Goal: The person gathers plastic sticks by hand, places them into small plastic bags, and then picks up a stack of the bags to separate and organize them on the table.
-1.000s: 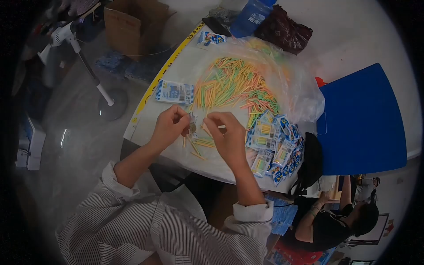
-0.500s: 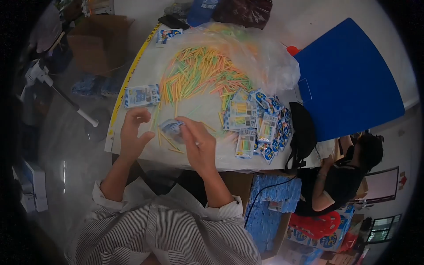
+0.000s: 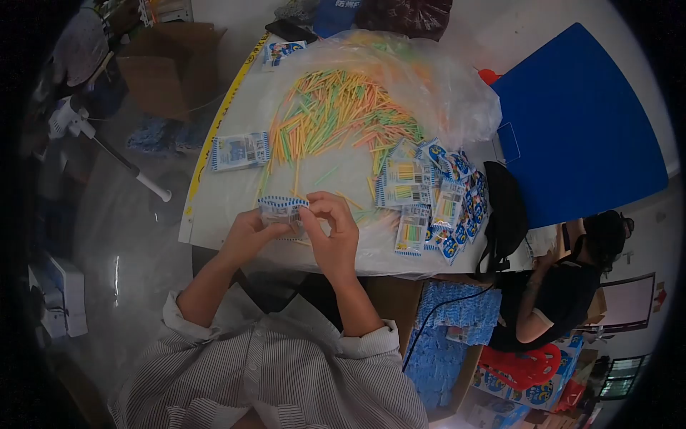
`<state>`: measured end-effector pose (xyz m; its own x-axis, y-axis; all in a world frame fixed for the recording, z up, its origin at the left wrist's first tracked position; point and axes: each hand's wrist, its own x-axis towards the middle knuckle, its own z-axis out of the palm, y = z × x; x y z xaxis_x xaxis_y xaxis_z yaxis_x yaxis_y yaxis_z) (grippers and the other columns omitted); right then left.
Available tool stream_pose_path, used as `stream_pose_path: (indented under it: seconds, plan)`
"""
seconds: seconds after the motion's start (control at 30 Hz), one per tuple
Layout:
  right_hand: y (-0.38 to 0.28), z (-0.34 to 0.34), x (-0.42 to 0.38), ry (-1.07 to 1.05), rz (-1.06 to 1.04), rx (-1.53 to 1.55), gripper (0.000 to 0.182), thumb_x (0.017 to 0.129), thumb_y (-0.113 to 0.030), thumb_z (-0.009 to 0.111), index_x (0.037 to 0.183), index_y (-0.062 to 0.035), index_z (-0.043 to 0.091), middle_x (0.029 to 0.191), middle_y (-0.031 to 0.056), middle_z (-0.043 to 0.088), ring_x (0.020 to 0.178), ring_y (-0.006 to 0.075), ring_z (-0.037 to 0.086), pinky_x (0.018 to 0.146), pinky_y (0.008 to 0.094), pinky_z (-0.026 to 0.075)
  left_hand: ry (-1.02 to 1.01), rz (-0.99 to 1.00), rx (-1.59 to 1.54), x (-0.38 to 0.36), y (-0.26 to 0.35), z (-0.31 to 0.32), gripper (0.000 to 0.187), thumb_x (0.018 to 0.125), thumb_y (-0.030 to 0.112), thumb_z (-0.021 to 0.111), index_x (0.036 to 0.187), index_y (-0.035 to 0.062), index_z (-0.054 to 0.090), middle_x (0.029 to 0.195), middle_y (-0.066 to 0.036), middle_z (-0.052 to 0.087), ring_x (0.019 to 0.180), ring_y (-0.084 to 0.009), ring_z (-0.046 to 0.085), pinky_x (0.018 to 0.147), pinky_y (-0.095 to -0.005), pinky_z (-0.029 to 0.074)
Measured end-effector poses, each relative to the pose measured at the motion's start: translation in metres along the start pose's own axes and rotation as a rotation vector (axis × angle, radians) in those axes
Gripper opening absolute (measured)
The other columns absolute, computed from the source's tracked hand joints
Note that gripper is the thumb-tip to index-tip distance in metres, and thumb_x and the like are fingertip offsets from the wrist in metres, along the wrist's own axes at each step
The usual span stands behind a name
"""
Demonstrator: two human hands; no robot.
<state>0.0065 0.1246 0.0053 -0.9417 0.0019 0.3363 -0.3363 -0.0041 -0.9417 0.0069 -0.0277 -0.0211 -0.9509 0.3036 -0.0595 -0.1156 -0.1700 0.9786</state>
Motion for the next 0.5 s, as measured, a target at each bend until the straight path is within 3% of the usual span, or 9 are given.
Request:
stream_pose_path:
  seconds: [0.1,0.2,0.27,0.33,0.37,0.4,0.43,0.5]
  plan:
    - [-0.007,-0.005,0.001,-0.017,0.103,0.12,0.027,0.076,0.003,0.056,0.101,-0.0002,0.048,0.094,0.0074,0.054,0.086,0.0089,0.049,0.076,0.0215,0.04,-0.02,-0.02,0.101,0.002,0.006,-0.003,0.021,0.078,0.011,0.059,0.097,0.0008,0.058,0.088,-0.002,0.06,0.079,-0.006,0.053,0.069,-0.0201,0.043]
    - [-0.026,-0.01,0.007,-0.143,0.104,-0.155,0.026,0.073,0.004,0.059,0.098,-0.0003,0.053,0.09,0.0075,0.056,0.084,0.0118,0.051,0.073,0.0236,0.041,-0.074,-0.022,0.248,0.0,0.017,-0.003,0.022,0.077,0.01,0.06,0.097,0.0,0.058,0.088,-0.003,0.06,0.079,-0.0066,0.054,0.07,-0.0205,0.043]
    - [-0.016,-0.026,0.012,-0.247,-0.174,-0.445,0.02,0.072,0.003,0.06,0.091,-0.0017,0.06,0.085,0.0075,0.057,0.082,0.0147,0.052,0.071,0.0253,0.042,-0.13,0.01,0.304,0.002,0.017,-0.002,0.023,0.076,0.009,0.06,0.097,-0.0006,0.057,0.089,-0.004,0.06,0.08,-0.0076,0.054,0.07,-0.0211,0.043]
    - [-0.02,-0.042,0.026,-0.168,-0.165,-0.503,0.017,0.071,0.002,0.06,0.087,-0.0017,0.061,0.083,0.0076,0.057,0.08,0.0153,0.053,0.069,0.0248,0.042,0.16,0.186,0.133,0.005,0.008,-0.003,0.023,0.076,0.009,0.06,0.096,-0.0007,0.055,0.091,-0.007,0.06,0.081,-0.0121,0.057,0.071,-0.0236,0.044]
    - [-0.022,-0.049,0.033,-0.101,-0.156,-0.548,0.013,0.071,0.002,0.061,0.084,-0.0016,0.062,0.081,0.0076,0.057,0.077,0.0159,0.054,0.067,0.0243,0.043,0.151,0.186,0.126,0.005,0.004,-0.006,0.023,0.076,0.009,0.06,0.096,-0.0007,0.055,0.091,-0.007,0.06,0.081,-0.0121,0.057,0.071,-0.0236,0.044]
    - [-0.016,-0.059,0.039,-0.139,-0.134,-0.56,0.01,0.072,-0.005,0.062,0.081,-0.0016,0.061,0.077,0.0078,0.058,0.066,0.0167,0.055,0.058,0.0246,0.043,0.249,0.258,0.299,0.005,-0.001,-0.013,0.022,0.076,0.008,0.059,0.096,-0.0005,0.055,0.09,-0.008,0.06,0.081,-0.0148,0.058,0.071,-0.0251,0.045]
    - [-0.014,-0.069,0.046,-0.133,-0.137,-0.568,0.01,0.072,-0.005,0.062,0.081,-0.0016,0.061,0.077,0.0078,0.058,0.066,0.0167,0.055,0.058,0.0246,0.043,0.349,0.333,0.472,0.007,-0.005,-0.02,0.021,0.077,0.008,0.059,0.095,-0.0003,0.055,0.09,-0.01,0.06,0.081,-0.0174,0.058,0.071,-0.0265,0.045]
    - [-0.013,-0.094,0.062,0.095,-0.04,-0.519,0.011,0.073,-0.007,0.062,0.08,0.0011,0.061,0.074,0.0071,0.059,0.063,0.0131,0.055,0.057,0.0236,0.043,0.396,0.359,0.548,0.005,-0.016,-0.03,0.019,0.077,0.007,0.058,0.094,-0.0002,0.055,0.088,-0.011,0.059,0.08,-0.0189,0.059,0.07,-0.0271,0.045]
